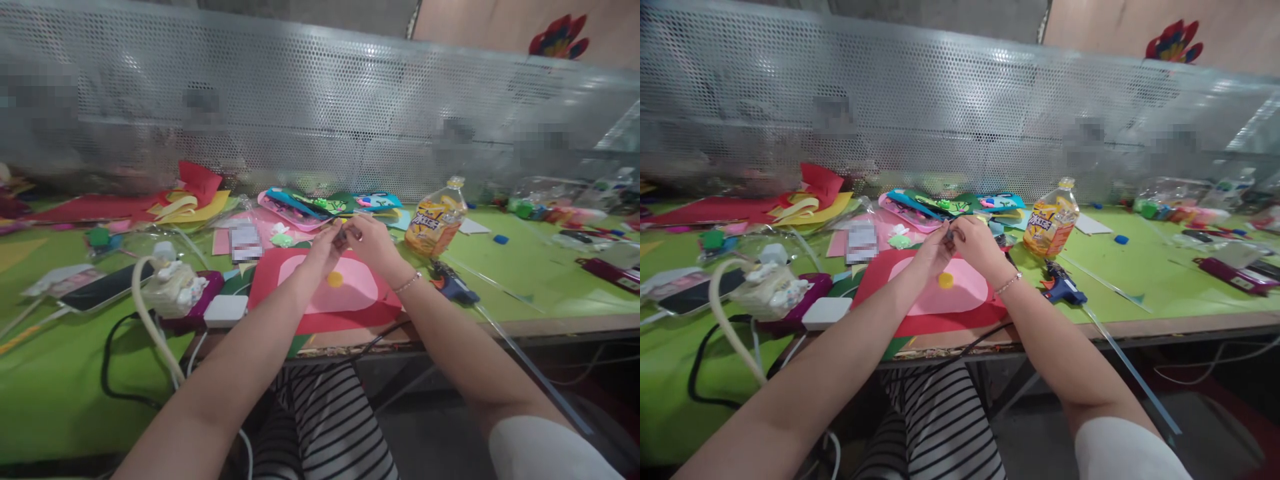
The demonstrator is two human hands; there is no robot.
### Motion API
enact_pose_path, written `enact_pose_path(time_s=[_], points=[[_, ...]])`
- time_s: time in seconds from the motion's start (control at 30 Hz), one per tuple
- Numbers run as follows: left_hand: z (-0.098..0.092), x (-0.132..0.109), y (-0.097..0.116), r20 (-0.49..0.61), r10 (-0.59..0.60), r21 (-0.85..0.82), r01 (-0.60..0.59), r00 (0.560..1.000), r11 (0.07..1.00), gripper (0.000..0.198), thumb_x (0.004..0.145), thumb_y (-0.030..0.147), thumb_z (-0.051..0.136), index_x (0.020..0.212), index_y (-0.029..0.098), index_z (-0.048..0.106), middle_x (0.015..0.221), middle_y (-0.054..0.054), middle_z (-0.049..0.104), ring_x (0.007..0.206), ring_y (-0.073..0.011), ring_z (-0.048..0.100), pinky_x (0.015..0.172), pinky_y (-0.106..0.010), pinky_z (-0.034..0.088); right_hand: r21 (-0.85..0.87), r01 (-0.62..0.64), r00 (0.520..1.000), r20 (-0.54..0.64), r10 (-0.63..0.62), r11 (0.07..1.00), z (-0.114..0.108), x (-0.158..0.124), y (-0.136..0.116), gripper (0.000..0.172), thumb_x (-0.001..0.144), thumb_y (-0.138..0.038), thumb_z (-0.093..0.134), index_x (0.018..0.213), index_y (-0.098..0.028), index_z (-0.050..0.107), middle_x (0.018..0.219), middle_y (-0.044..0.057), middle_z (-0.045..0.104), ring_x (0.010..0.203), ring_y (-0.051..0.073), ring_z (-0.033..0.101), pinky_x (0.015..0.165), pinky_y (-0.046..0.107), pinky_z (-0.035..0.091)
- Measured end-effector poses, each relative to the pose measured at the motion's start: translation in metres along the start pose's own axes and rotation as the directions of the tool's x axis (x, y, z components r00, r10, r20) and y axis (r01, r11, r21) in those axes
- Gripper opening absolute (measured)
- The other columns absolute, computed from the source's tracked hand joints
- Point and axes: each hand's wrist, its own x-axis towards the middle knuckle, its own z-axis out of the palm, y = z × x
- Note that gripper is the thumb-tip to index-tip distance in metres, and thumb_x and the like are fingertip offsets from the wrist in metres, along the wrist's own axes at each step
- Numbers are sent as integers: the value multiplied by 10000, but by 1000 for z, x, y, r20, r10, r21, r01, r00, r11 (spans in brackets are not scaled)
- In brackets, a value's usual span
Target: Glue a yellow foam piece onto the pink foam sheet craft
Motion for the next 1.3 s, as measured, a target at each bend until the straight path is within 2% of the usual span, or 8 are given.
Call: enact_pose_path(time_s=[0.2, 0.43, 0.73, 0.83, 0.97, 1.1, 1.2, 1.3], points=[[-2, 2, 1, -23, -8, 9, 8, 1000, 1000, 200, 690, 310, 682, 671, 138, 582, 606, 8, 616, 557, -72, 579, 602, -194, 462, -21, -9, 1000, -5, 9, 1000, -2, 1, 0, 134, 733, -70, 483, 695, -176, 556, 730, 46, 578, 686, 156, 515, 630, 281, 408], [-4, 5, 4, -68, -44, -32, 42, 997, 999, 220, 665, 323, 700, 718, 135, 598, 636, -11, 641, 575, -86, 603, 603, -199, 490, -30, 17, 990, -138, -21, 999, -8, 0, -1, 105, 769, -110, 507, 714, -183, 559, 719, 35, 569, 694, 152, 526, 631, 282, 429], [-10, 9, 4, -98, -47, -77, 39, 994, 996, 213, 674, 303, 695, 769, 140, 597, 668, -24, 653, 572, -93, 608, 583, -205, 498, 15, -26, 962, -273, 29, 1000, -18, 5, -4, 99, 777, -148, 517, 698, -206, 535, 694, 23, 558, 677, 155, 525, 634, 298, 446], [-9, 7, 4, -99, -77, -83, 69, 992, 994, 222, 672, 318, 695, 776, 150, 594, 660, -18, 647, 572, -97, 609, 585, -209, 500, 26, -14, 977, -211, 19, 1000, -13, 4, 1, 92, 778, -136, 509, 720, -197, 547, 716, 27, 559, 673, 149, 520, 635, 291, 438], [-9, 5, 3, -32, -62, -66, 60, 998, 996, 229, 652, 323, 710, 753, 157, 588, 643, -3, 633, 582, -96, 610, 621, -214, 498, -6, 42, 996, -73, -42, 999, -2, 1, 4, 128, 776, -94, 480, 721, -182, 556, 737, 40, 568, 732, 160, 518, 677, 292, 420], [-11, 6, 3, 6, -54, -7, 54, 999, 999, 224, 642, 312, 718, 711, 155, 575, 607, 12, 616, 552, -90, 595, 610, -213, 486, -20, 32, 999, 4, -32, 999, 2, 0, 3, 151, 750, -67, 468, 682, -178, 543, 725, 44, 556, 708, 161, 497, 659, 290, 400], [-10, 7, 4, -15, -58, 31, 59, 998, 998, 207, 669, 315, 698, 696, 154, 570, 595, 14, 615, 539, -89, 591, 593, -210, 481, -4, 16, 1000, 6, -16, 1000, 0, 0, 2, 157, 732, -57, 469, 660, -179, 536, 709, 41, 550, 697, 158, 494, 645, 284, 397], [-8, 7, 6, -40, -61, 42, 63, 997, 997, 168, 710, 305, 663, 719, 157, 586, 638, 4, 640, 574, -88, 605, 630, -212, 488, 17, 0, 998, -56, 1, 1000, -3, 1, 2, 155, 744, -71, 463, 680, -183, 549, 717, 40, 556, 736, 165, 508, 661, 290, 407]])
